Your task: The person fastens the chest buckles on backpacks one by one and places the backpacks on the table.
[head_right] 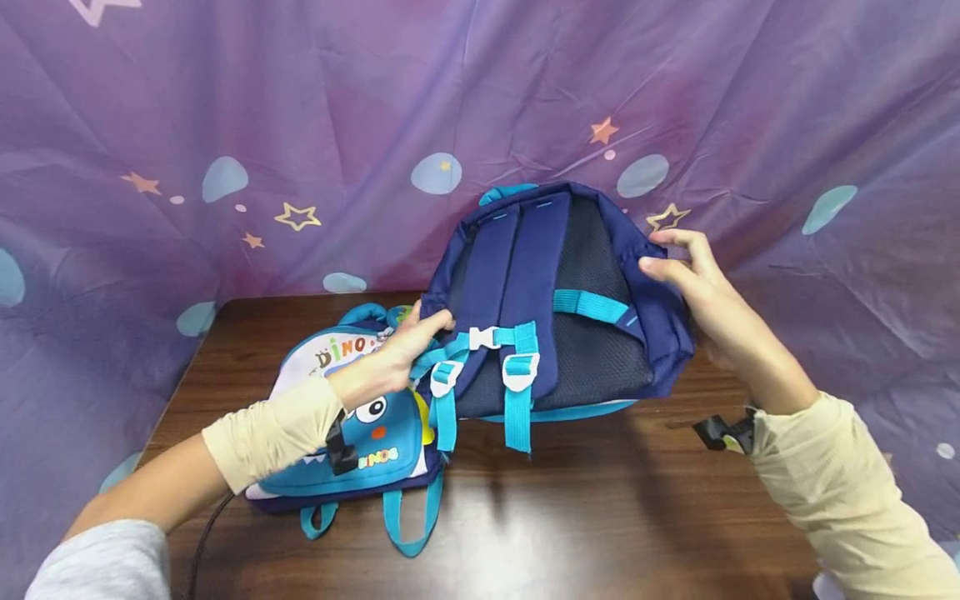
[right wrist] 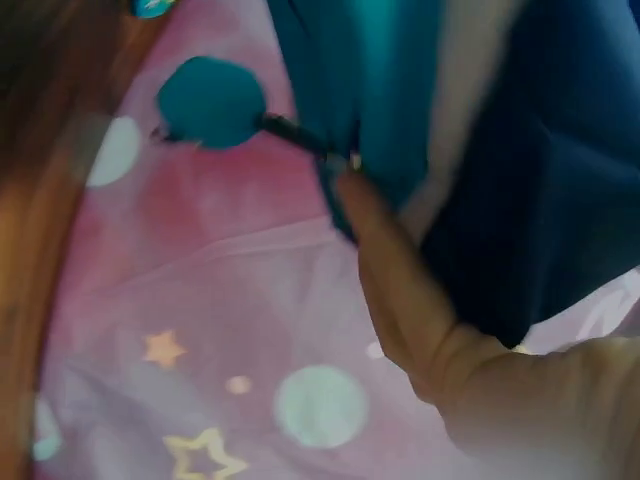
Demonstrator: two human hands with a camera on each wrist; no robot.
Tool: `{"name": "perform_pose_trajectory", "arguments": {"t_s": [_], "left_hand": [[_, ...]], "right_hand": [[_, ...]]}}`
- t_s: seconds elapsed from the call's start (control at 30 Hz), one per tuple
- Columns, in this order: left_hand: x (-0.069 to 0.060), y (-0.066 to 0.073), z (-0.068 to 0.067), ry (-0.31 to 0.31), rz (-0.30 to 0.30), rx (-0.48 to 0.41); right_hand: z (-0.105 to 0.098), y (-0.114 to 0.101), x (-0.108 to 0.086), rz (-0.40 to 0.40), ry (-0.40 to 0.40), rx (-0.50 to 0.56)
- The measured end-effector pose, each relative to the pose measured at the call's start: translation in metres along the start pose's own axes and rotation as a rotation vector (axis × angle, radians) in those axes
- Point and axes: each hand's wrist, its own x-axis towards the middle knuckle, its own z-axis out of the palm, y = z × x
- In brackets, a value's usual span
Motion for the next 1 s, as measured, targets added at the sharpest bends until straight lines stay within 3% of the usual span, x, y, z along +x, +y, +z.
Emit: {"name": "perform_pose_trajectory", "arguments": {"t_s": [0.07, 0.17, 0.23, 0.3, 0.47, 0.77, 1.0], "left_hand": [[-0.005, 0.004, 0.000, 0.041, 0.010, 0.090], [-0.012, 0.010, 0.003, 0.075, 0.025, 0.164], [-0.016, 0.012, 0.006, 0.087, 0.030, 0.198], [-0.018, 0.011, 0.010, 0.100, 0.034, 0.216], [-0.018, -0.003, 0.015, 0.127, 0.011, 0.207], [-0.014, -0.036, 0.018, 0.119, -0.120, 0.274], [-0.004, -0.053, 0.028, 0.160, -0.079, 0.277]], "right_hand": [[-0.005, 0.007, 0.004, 0.081, 0.002, -0.127], [-0.007, 0.020, 0.011, 0.131, 0.029, -0.371], [-0.007, 0.032, 0.015, 0.129, 0.065, -0.511], [-0.005, 0.045, 0.019, 0.114, 0.117, -0.582], [0.000, 0.078, 0.019, 0.136, 0.152, -0.587], [-0.004, 0.122, 0.014, 0.238, 0.106, -0.541], [-0.010, 0.141, 0.011, 0.239, 0.118, -0.504]]}}
